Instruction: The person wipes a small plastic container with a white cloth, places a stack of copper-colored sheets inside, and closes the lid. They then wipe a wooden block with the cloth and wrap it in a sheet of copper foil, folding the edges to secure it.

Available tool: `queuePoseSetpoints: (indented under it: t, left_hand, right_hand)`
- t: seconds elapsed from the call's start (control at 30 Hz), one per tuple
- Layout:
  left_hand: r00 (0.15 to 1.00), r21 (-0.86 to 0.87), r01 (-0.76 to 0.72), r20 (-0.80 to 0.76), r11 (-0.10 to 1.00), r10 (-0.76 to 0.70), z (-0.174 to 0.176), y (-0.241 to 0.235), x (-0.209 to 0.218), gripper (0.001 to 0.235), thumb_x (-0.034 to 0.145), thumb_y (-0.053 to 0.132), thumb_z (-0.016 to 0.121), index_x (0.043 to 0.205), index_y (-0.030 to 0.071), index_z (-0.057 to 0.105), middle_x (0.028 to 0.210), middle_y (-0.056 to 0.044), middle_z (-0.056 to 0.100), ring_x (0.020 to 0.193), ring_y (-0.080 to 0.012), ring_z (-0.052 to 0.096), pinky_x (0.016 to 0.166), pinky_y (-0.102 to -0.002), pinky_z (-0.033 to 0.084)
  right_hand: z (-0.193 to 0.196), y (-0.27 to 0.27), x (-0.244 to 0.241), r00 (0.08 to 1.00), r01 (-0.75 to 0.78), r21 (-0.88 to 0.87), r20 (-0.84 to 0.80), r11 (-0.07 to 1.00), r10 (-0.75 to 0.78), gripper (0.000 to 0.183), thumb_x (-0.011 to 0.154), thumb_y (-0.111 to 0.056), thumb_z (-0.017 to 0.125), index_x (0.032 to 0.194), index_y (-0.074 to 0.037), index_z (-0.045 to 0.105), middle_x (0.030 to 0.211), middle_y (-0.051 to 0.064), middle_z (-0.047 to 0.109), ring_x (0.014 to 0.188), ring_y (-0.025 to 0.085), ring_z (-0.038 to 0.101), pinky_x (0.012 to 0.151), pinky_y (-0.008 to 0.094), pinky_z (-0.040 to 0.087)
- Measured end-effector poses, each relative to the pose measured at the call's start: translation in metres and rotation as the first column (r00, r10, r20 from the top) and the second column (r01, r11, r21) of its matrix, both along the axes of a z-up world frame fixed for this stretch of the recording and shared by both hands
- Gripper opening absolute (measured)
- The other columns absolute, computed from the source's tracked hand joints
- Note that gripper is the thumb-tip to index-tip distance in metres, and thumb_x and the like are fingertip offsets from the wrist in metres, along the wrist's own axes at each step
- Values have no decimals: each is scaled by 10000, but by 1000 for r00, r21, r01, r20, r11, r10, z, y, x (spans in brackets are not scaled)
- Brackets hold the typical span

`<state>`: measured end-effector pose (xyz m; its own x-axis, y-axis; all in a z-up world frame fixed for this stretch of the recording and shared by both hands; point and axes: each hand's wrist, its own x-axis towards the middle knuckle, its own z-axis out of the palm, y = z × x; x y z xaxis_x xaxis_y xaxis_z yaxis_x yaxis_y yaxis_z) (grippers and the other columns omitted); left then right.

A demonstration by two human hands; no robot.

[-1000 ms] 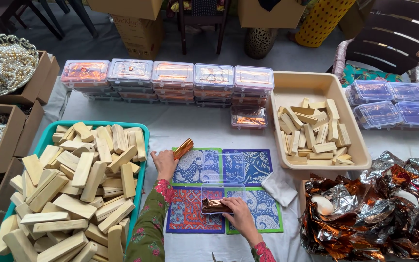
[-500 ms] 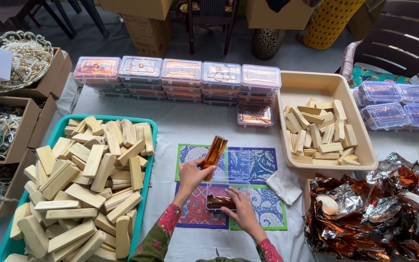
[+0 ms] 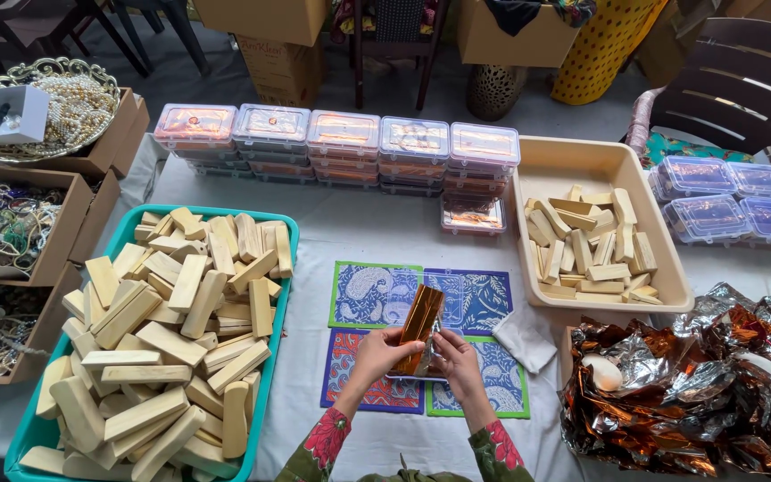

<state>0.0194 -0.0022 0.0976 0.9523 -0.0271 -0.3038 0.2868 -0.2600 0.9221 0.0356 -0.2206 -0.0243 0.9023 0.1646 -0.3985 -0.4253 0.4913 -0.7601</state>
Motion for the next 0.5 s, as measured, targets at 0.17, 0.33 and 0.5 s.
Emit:
queuePoseSetpoints:
  t: [0.17, 0.33, 0.5]
  left_hand:
    - [999, 180, -29, 24, 983, 25, 11, -4, -11, 484, 730, 512, 809, 1122, 230, 824, 835, -33, 824, 731, -130, 777, 764, -301, 592]
    - [987, 363, -71, 163, 929, 12, 23, -13, -24, 428, 775, 492, 791, 1117, 235, 815, 818, -31, 809, 775, -178, 730, 971, -403, 402]
    - [956, 517, -208, 286, 830, 62, 10, -26, -32, 385, 824, 441, 784, 1119, 194, 779, 978, -12, 764, 894, -183, 686, 1003, -426, 342]
  right_hand:
    - [32, 24, -12, 997, 78, -176, 29, 981, -74, 353, 937, -121, 711, 1252, 35, 676, 1071, 92, 758, 895, 139, 737, 745, 282, 623]
    - [41, 36, -20, 989, 117, -210, 118, 971, -93, 408, 924, -151, 707, 1278, 49, 678, 1110, 115, 771, 945, 155, 752, 767, 279, 634]
    - [58, 50, -27, 974, 178, -328, 190, 928, -120, 450, 923, -205, 739, 1283, 60, 682, 1081, 109, 776, 907, 133, 746, 772, 281, 650]
